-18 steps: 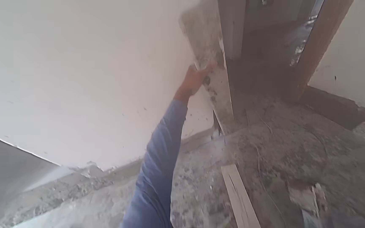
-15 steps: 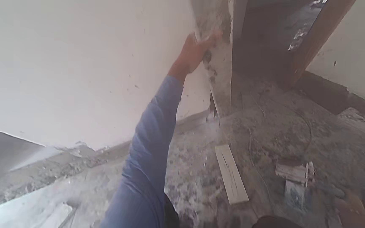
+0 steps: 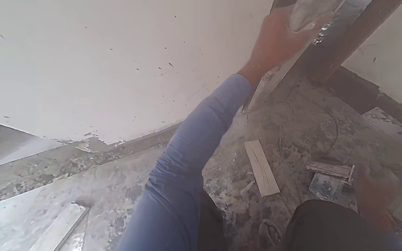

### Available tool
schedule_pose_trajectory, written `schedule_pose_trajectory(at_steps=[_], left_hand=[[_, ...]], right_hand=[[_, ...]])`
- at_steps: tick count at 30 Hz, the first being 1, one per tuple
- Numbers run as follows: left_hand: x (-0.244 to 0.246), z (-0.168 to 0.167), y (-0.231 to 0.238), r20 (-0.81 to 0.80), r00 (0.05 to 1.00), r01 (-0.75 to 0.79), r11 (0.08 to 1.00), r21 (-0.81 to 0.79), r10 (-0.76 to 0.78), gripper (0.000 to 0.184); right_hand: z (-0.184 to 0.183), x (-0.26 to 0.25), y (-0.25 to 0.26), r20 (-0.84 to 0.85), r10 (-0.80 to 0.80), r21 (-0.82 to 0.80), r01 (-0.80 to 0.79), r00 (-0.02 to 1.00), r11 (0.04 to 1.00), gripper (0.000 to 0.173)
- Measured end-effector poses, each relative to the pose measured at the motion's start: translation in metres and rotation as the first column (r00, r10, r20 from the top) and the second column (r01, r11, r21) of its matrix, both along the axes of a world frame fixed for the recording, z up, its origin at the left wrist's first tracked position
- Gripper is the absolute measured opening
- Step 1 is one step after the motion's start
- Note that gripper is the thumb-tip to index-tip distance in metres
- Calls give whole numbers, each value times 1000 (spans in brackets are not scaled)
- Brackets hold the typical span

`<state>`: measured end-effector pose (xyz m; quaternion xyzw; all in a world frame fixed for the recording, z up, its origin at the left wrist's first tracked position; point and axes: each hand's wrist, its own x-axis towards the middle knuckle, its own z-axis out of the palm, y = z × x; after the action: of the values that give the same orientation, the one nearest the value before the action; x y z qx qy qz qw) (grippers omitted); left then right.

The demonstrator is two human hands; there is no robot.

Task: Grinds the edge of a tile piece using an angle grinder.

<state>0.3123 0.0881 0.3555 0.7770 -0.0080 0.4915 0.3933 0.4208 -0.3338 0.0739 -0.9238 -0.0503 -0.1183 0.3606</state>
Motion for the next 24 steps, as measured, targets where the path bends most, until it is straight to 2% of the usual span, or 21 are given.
schedule_pose_trajectory(at_steps=[2, 5, 7, 10, 13, 17, 20, 22, 24], left_hand=[[-4, -3, -16, 59, 996, -63, 997, 40, 60, 24], [-16, -4, -30, 64, 996, -66, 997, 50, 63, 27], [-24, -4, -32, 61, 995, -77, 995, 56, 73, 27], [-45, 1, -23, 64, 992, -107, 994, 13, 106, 27], [-76, 15, -6, 75, 984, -162, 987, -23, 163, 27], [-120, 32, 10, 117, 968, -218, 975, -27, 220, 25], [-149, 42, 14, 168, 962, -226, 973, 39, 216, 26], [-170, 52, 14, 159, 963, -235, 968, 88, 220, 29], [-193, 56, 11, 173, 961, -236, 966, 109, 215, 27]], right_hand=[[53, -20, 57, 54, 209, -30, -207, 977, 978, 95], [117, -44, 141, 135, 444, -114, -431, 886, 895, 92], [143, -55, 188, 206, 544, -112, -533, 813, 839, 89], [163, -70, 239, 191, 607, -46, -611, 772, 791, 93], [159, -91, 264, 149, 667, -34, -670, 730, 741, 99], [116, -105, 298, 155, 743, -113, -735, 651, 668, 118], [93, -131, 316, 95, 761, -105, -753, 642, 649, 133], [87, -153, 318, 102, 774, -78, -771, 624, 632, 132], [76, -168, 313, 162, 831, -62, -835, 533, 547, 123]])
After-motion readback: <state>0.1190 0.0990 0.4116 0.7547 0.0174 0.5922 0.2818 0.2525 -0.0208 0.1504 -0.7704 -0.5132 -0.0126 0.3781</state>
